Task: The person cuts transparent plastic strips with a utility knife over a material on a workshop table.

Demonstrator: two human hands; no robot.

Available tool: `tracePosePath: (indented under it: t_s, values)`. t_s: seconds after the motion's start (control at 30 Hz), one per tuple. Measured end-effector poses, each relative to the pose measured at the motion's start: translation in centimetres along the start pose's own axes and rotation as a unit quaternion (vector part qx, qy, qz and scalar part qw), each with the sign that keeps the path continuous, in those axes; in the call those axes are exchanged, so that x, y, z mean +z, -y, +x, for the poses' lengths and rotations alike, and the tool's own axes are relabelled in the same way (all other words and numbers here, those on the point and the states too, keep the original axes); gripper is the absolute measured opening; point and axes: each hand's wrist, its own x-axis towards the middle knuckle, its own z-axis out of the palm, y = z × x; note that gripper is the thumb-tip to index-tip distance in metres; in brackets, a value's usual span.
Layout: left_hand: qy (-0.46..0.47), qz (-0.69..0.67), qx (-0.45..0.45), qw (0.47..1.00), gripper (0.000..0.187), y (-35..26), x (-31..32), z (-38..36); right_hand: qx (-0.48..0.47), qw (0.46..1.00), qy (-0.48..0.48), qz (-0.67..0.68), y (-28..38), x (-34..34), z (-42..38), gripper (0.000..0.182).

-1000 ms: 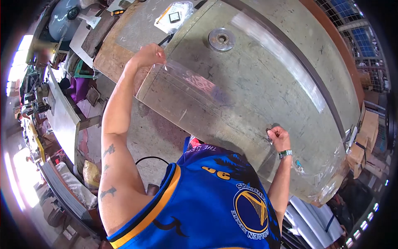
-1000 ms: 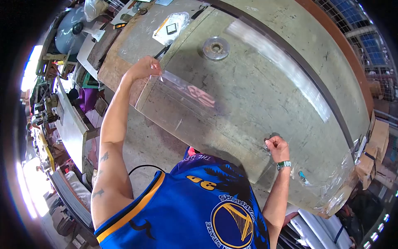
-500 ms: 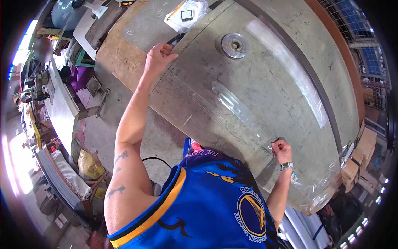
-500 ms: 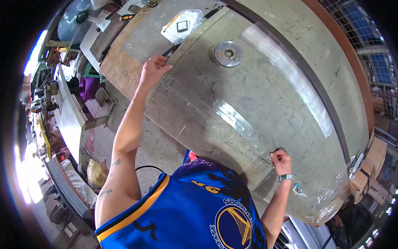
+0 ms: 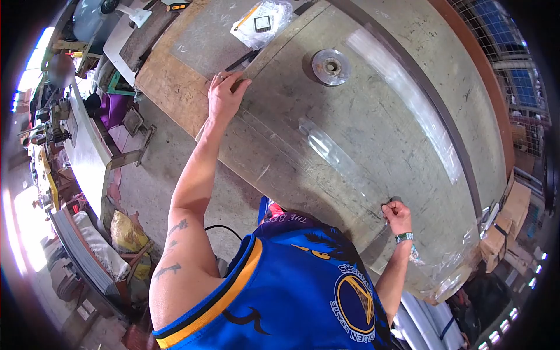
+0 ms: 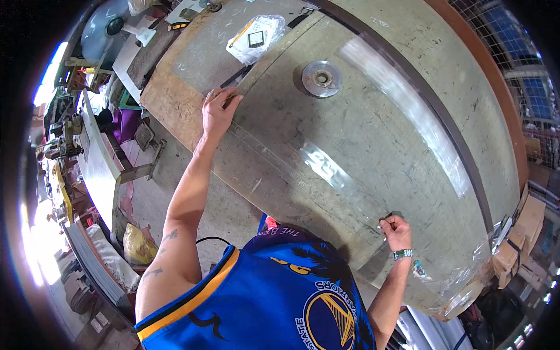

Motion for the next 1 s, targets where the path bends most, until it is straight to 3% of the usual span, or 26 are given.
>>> tracePosePath:
  t_s: [0.17, 0.27, 0.3, 0.33, 0.37, 0.4, 0.47, 0.63, 1.0]
  values:
    - [-0.011, 0.06, 0.049, 0.997, 0.026, 0.0, -0.3, -0.2, -0.011, 1.0, -0.004, -0.013, -1.3, -0.1, 0.3, 0.017]
    - [0.037, 0.113, 0.029, 0.993, 0.026, -0.8, -0.9, -0.3, -0.099, 0.987, -0.016, -0.129, -1.2, -0.3, 0.4, 0.022]
    - [0.024, 0.163, 0.056, 0.985, 0.03, 0.0, -0.4, -0.7, -0.12, 0.987, -0.003, -0.105, -1.4, -0.5, 0.4, 0.024]
    - [0.023, 0.247, 0.193, 0.949, 0.029, 3.1, 0.6, -0.7, -0.1, 0.985, 0.003, -0.141, -1.2, -1.1, 0.1, 0.024]
    - [0.018, 0.239, 0.222, 0.945, 0.029, 3.2, 0.4, -0.6, -0.086, 0.99, -0.007, -0.108, -2.4, -1.4, -0.2, 0.024]
    - [0.032, 0.196, 0.146, 0.969, 0.026, 2.4, 0.7, -0.7, -0.09, 0.989, -0.008, -0.113, -3.7, -2.2, -0.3, 0.023]
    - [0.031, 0.125, 0.158, 0.979, 0.023, 1.6, 0.6, 0.0, -0.035, 0.988, -0.039, -0.148, -3.1, -3.5, -2.1, 0.022]
    - [0.076, 0.139, 0.06, 0.986, 0.029, 1.6, 0.2, -0.1, 0.026, 0.983, -0.081, -0.162, -5.2, -5.2, -3.5, 0.022]
    - [0.062, 0.119, 0.061, 0.989, 0.035, 2.2, 0.9, -0.2, 0.002, 0.975, -0.127, -0.184, -7.5, -8.1, -2.7, 0.029]
